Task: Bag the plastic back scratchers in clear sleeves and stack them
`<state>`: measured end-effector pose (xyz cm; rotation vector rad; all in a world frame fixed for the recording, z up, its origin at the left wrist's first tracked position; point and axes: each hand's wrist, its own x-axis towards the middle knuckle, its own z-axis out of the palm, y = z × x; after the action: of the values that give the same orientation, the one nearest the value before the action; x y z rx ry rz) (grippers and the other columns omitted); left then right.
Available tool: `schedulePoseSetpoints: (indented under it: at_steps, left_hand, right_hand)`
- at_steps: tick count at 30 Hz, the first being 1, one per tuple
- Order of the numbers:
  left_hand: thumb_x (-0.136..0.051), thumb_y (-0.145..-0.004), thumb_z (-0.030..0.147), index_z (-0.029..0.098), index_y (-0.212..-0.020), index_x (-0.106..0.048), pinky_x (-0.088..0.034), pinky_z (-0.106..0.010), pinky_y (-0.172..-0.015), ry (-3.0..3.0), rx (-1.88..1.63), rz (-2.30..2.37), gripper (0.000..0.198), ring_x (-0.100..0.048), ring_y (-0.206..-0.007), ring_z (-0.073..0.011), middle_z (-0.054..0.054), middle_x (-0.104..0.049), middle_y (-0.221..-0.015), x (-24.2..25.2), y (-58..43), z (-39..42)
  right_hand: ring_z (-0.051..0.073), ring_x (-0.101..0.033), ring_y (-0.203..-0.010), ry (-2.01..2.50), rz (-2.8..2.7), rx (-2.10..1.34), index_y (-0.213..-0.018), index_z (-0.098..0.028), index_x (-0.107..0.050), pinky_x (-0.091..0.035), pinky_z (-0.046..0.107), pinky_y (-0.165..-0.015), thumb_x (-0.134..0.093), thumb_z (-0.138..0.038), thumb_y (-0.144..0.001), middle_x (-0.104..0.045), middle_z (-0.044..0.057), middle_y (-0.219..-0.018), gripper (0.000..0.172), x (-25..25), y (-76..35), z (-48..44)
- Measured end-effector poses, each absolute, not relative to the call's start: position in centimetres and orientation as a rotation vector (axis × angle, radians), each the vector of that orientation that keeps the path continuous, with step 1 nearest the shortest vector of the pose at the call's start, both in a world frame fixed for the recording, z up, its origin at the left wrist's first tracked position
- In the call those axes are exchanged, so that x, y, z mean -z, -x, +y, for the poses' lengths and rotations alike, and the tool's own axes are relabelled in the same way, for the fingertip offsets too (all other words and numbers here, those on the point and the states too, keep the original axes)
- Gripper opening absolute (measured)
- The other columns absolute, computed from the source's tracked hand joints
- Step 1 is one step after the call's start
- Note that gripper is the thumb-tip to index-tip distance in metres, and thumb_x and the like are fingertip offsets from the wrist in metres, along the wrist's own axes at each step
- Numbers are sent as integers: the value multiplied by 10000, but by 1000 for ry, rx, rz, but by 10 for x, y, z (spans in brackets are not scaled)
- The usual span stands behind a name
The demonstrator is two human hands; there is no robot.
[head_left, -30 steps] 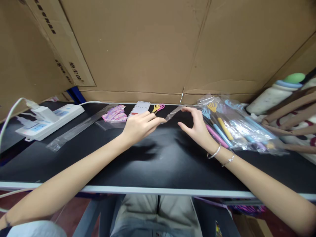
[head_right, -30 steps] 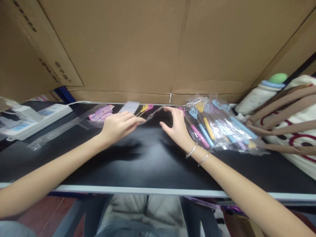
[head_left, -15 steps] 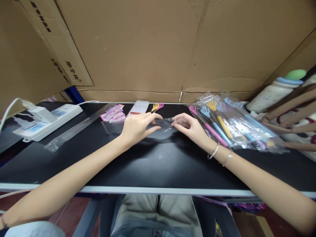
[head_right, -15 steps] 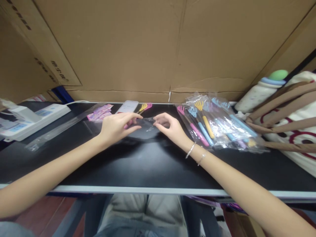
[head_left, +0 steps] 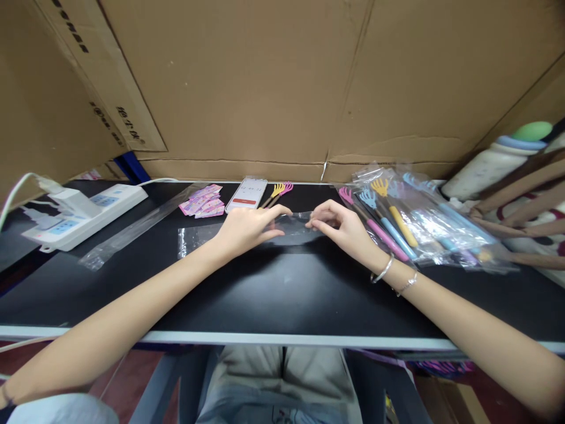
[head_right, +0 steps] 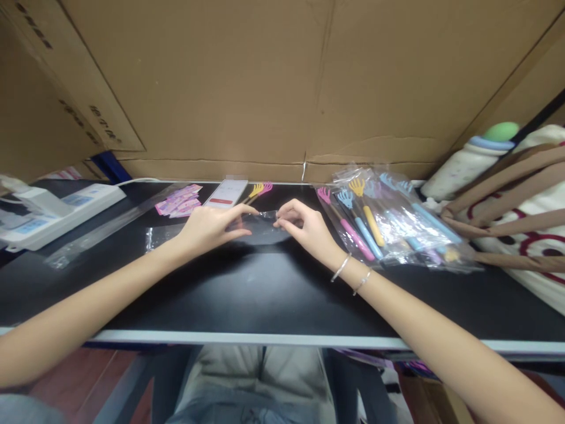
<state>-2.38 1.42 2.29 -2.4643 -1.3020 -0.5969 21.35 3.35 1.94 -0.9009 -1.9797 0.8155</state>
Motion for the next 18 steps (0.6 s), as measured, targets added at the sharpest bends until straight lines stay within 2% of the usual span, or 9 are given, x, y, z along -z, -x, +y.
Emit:
schedulePoseSetpoints:
  at_steps: [11,13,18]
  left_hand:
    - [-638,-832,432,310,-1177,-547,-301,-207,-511,2522,521,-1262,376,-664,-645,-130,63,-715,-737,-26,26,15]
    - [-626,-844,422,303,-1171,-554,-311,-205,-515,2515,498,-1255,356,-673,-669,-135,49,-723,-760,-24,27,16]
    - [-579,-878,395,296,-1163,-565,-353,-203,-540,2486,494,-1208,302,-680,-698,-143,11,-735,-827,-20,30,17]
  right_hand:
    - [183,-679,-790,935,-2134,-659,-886,-214,-523,-523,308,-710,-564,-281,-856,-698,28,-814,84,-24,-217,34]
    - [181,-668,-799,965,-2206,-506,-906,-220,-540,-516,305,-709,-553,-275,-864,-695,27,-843,71,-24,-219,34]
    - [218,-624,-802,973,-2240,216,-854,-218,-583,-490,354,-721,-536,-358,-874,-670,66,-834,149,-50,-221,14]
